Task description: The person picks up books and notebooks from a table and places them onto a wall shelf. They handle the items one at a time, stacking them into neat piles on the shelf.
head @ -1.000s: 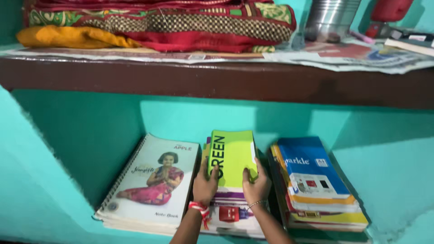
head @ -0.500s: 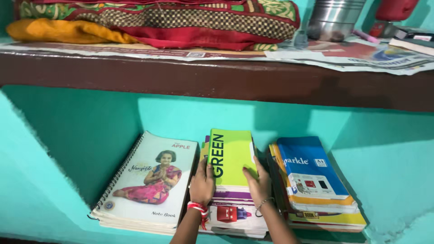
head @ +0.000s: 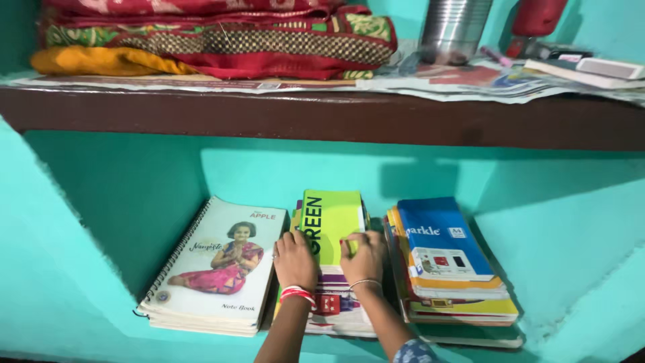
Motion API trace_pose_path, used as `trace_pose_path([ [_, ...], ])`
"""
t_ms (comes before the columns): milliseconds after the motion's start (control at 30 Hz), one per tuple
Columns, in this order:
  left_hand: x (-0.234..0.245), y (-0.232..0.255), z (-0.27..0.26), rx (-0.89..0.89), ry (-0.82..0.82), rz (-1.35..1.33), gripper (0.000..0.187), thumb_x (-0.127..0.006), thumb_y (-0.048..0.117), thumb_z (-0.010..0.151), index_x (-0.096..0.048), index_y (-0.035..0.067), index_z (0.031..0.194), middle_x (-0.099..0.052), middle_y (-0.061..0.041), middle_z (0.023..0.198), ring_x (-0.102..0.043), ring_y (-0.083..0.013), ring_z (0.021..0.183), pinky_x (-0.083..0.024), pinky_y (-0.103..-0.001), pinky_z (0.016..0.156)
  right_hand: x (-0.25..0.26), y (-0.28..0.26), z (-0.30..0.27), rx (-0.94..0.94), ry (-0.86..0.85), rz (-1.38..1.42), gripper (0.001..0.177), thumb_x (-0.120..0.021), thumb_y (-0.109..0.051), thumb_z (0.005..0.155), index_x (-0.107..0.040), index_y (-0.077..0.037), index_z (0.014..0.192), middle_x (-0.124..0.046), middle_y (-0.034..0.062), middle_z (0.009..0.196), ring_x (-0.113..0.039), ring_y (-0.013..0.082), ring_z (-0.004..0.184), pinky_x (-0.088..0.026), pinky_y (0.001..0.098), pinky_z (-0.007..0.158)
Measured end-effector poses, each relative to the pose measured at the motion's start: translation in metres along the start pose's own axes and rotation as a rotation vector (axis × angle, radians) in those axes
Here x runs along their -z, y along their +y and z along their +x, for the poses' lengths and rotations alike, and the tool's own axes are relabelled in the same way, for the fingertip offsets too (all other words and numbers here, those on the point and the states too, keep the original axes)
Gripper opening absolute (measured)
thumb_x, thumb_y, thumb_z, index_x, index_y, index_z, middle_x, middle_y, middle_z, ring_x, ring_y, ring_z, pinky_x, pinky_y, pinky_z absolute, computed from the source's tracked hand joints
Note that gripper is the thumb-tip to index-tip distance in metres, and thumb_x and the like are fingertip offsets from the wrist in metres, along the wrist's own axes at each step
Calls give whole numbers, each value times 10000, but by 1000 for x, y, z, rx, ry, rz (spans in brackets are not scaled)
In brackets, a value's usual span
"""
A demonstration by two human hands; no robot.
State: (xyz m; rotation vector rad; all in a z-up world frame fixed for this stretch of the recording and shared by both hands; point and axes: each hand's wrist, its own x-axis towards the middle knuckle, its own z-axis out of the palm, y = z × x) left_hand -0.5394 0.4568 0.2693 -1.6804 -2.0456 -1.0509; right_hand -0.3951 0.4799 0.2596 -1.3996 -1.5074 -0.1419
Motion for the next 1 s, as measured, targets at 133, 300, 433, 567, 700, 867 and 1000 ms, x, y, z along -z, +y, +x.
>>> trace_pose_path([
  [133,15,1,-2,-87,-187,47,360,-473,368,1051,-646,76,1169,-665,-136,1191,-569,-317,1229,-358,-524,1177,25,-10,4,44,-270,-82,152,-718,-242,872,-706,-137,980,-638,77,1099,-624,338,1067,-559,468,820],
  [300,48,13,-10,-97,-319,139,560,-420,518,1004,-564,139,1390,-485,-140,1491,-311,-347,1477,-150,-592,1198,35,12,21,203,-454,-58,220,-711,-295,903,-742,-188,1092,-679,55,1164,-683,278,1073,-582,410,907],
  [433,85,21,-9,-61,-581,306,651,-285,604,1002,-356,272,1557,-197,-36,1676,-64,-312,1568,100,-659,1189,59,1,37,146,-809,-414,431,-537,-466,944,-619,-239,1301,-585,11,1369,-530,254,1289,-254,554,1108],
  [567,110,25,3,-40,-708,310,700,-187,652,1004,-187,309,1614,-21,9,1725,57,-230,1585,164,-682,1170,93,-18,42,196,-917,-597,630,-368,-612,969,-500,-270,1481,-487,-41,1555,-353,243,1502,25,667,1246],
  [700,124,21,28,-93,-674,342,727,-130,669,1003,-81,314,1635,-3,1,1714,69,-253,1569,162,-694,1155,114,-21,51,166,-920,-709,668,-318,-663,997,-384,-295,1550,-322,30,1643,-205,282,1547,1,668,1219],
  [867,147,12,59,-159,-584,309,723,-138,667,1004,-109,312,1633,-40,-10,1720,32,-255,1581,144,-708,1157,147,-15,85,11,-832,-740,687,-345,-647,985,-345,-302,1578,-240,58,1672,-165,288,1549,7,647,1222],
  [1000,163,-7,84,-169,-542,282,733,-137,673,995,-129,293,1623,-42,-21,1706,42,-265,1569,149,-732,1130,174,-12,98,-29,-711,-801,697,-345,-650,987,-345,-279,1576,-255,27,1678,-197,255,1555,-30,647,1230],
])
